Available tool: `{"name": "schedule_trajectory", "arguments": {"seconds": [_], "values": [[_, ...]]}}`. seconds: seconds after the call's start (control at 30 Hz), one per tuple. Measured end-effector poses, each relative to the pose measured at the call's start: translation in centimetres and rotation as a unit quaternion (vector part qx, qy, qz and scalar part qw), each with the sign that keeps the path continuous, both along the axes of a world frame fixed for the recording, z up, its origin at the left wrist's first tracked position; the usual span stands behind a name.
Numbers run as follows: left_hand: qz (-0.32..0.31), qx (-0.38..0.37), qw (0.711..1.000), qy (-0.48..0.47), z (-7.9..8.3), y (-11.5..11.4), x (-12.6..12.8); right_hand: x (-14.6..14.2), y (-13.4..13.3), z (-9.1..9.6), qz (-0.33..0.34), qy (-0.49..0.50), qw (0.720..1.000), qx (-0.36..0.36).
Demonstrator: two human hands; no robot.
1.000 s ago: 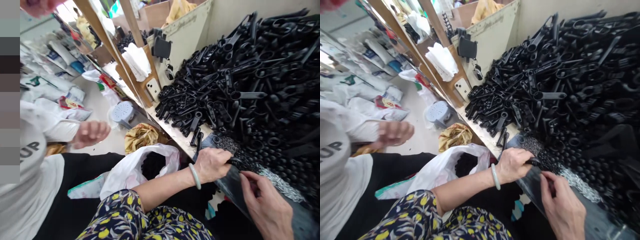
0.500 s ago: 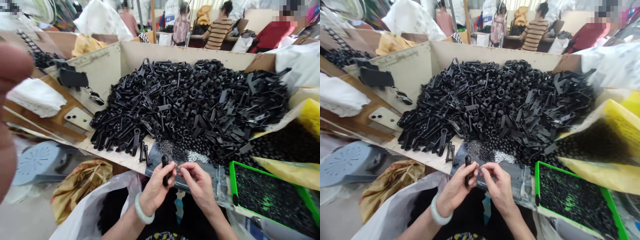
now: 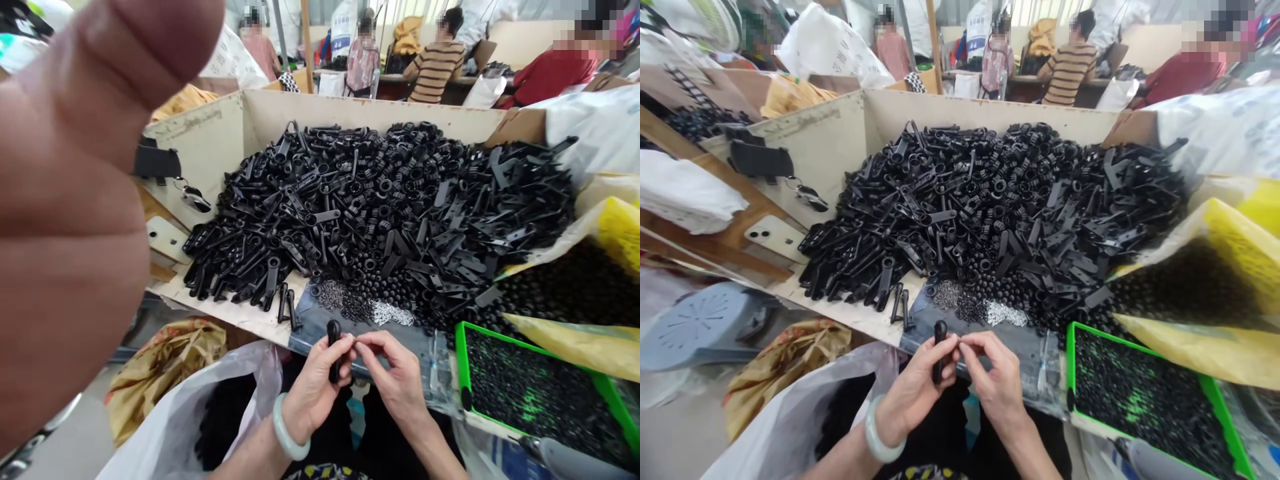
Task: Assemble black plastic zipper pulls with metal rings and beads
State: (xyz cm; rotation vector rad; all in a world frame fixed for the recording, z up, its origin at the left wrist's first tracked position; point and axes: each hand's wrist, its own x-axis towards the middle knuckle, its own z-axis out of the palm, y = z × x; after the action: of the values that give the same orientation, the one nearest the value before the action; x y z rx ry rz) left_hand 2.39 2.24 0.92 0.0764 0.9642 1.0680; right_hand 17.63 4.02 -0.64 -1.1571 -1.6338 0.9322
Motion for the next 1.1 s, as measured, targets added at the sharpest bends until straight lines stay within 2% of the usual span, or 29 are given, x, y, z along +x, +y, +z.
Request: {"name": "schedule_trajectory", "arguments": {"seconds": [0.23,0.77,1.1], "values": [[-0.011,0.005,1.0,0.001,-0.1,0.0,0.4,0.3,0.0,-0.6,-0.005,0.003,1.0,-0.001],[-0.021,0.032,0.999,-0.03,0.7,-0.6,0.0,-0.6,-0.8,1.1,-0.007,0.044,0.998,-0.042],[-0.013,0.016,0.999,-0.044,0.8,-0.9,0.5,-0.5,-1.0,0.4,-0.02,0.058,0.998,-0.034]]}}
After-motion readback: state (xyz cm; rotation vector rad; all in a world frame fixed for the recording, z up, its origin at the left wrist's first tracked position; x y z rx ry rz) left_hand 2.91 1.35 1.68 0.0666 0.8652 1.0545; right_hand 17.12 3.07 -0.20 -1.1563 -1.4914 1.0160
